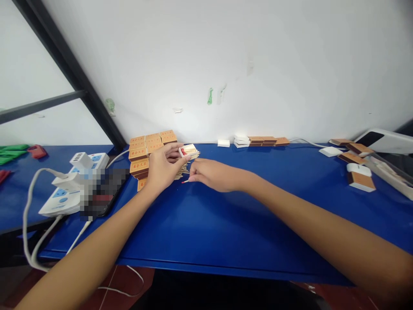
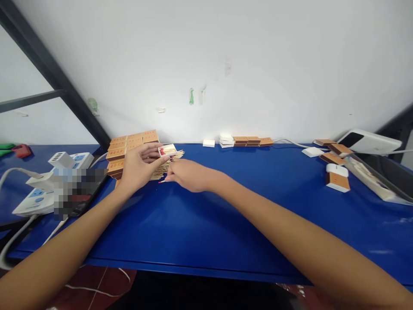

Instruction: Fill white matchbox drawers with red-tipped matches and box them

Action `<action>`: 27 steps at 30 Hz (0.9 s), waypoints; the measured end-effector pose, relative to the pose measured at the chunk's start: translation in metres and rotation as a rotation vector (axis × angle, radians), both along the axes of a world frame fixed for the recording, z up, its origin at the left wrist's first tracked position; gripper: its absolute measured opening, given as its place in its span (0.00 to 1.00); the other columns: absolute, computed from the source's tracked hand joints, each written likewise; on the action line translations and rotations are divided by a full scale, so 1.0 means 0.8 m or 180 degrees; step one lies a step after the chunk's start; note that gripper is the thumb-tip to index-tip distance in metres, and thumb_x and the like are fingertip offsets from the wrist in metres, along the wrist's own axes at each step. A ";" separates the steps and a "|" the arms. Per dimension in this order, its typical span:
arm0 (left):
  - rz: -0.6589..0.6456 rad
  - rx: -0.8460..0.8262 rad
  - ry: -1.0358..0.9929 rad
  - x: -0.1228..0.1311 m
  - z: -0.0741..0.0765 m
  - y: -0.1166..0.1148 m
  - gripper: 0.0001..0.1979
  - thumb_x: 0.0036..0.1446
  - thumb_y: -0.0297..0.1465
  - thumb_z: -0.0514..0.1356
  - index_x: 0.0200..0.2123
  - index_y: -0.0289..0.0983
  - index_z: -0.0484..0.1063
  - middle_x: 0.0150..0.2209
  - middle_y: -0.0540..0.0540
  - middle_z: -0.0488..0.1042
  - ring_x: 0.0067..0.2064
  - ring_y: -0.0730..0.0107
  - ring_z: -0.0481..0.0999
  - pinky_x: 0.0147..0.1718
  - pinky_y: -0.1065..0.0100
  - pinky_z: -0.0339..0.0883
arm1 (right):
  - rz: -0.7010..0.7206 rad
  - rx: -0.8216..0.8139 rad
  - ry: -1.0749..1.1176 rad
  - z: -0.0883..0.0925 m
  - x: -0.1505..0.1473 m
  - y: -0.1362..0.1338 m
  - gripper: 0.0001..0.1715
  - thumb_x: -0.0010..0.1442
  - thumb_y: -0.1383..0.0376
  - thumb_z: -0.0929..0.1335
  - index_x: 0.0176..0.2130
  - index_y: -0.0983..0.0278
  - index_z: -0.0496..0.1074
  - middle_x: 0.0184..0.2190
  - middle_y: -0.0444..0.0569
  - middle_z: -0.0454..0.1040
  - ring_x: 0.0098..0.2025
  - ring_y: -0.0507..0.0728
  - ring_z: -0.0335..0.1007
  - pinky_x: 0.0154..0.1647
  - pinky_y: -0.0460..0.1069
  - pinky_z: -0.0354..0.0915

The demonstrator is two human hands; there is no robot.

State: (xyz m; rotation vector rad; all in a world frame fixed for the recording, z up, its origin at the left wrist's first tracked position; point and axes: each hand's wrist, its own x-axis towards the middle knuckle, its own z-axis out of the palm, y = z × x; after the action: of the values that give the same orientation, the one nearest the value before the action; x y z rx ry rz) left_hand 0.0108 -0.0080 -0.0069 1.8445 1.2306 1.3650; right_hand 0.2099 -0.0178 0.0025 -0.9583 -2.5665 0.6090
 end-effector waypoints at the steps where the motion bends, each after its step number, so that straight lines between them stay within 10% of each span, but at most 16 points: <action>1: 0.0002 -0.0007 0.0036 -0.001 -0.001 0.001 0.25 0.50 0.41 0.76 0.49 0.35 0.80 0.42 0.39 0.85 0.42 0.59 0.85 0.41 0.61 0.82 | 0.0072 -0.0126 -0.0006 0.008 0.006 0.004 0.10 0.73 0.64 0.67 0.37 0.63 0.73 0.37 0.48 0.76 0.36 0.56 0.70 0.38 0.50 0.64; 15: -0.0543 -0.0269 -0.0048 0.005 -0.005 -0.003 0.25 0.50 0.36 0.77 0.50 0.36 0.80 0.45 0.40 0.85 0.46 0.57 0.85 0.47 0.57 0.82 | -0.0752 0.1030 0.0466 0.007 0.030 0.040 0.07 0.72 0.66 0.65 0.40 0.63 0.70 0.42 0.54 0.71 0.44 0.60 0.66 0.48 0.54 0.62; 27: -0.0491 -0.0462 -0.0373 0.004 -0.003 0.000 0.28 0.46 0.39 0.79 0.48 0.33 0.80 0.44 0.38 0.85 0.47 0.55 0.85 0.50 0.56 0.80 | -0.0726 0.0583 0.0807 0.034 0.037 0.032 0.09 0.67 0.61 0.71 0.37 0.64 0.76 0.34 0.47 0.73 0.35 0.54 0.66 0.38 0.49 0.59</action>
State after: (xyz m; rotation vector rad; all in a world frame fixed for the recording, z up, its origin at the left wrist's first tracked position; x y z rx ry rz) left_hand 0.0136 -0.0078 -0.0094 1.6970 1.0753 1.2475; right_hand 0.2395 0.0076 0.0300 -1.0201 -2.2082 0.3956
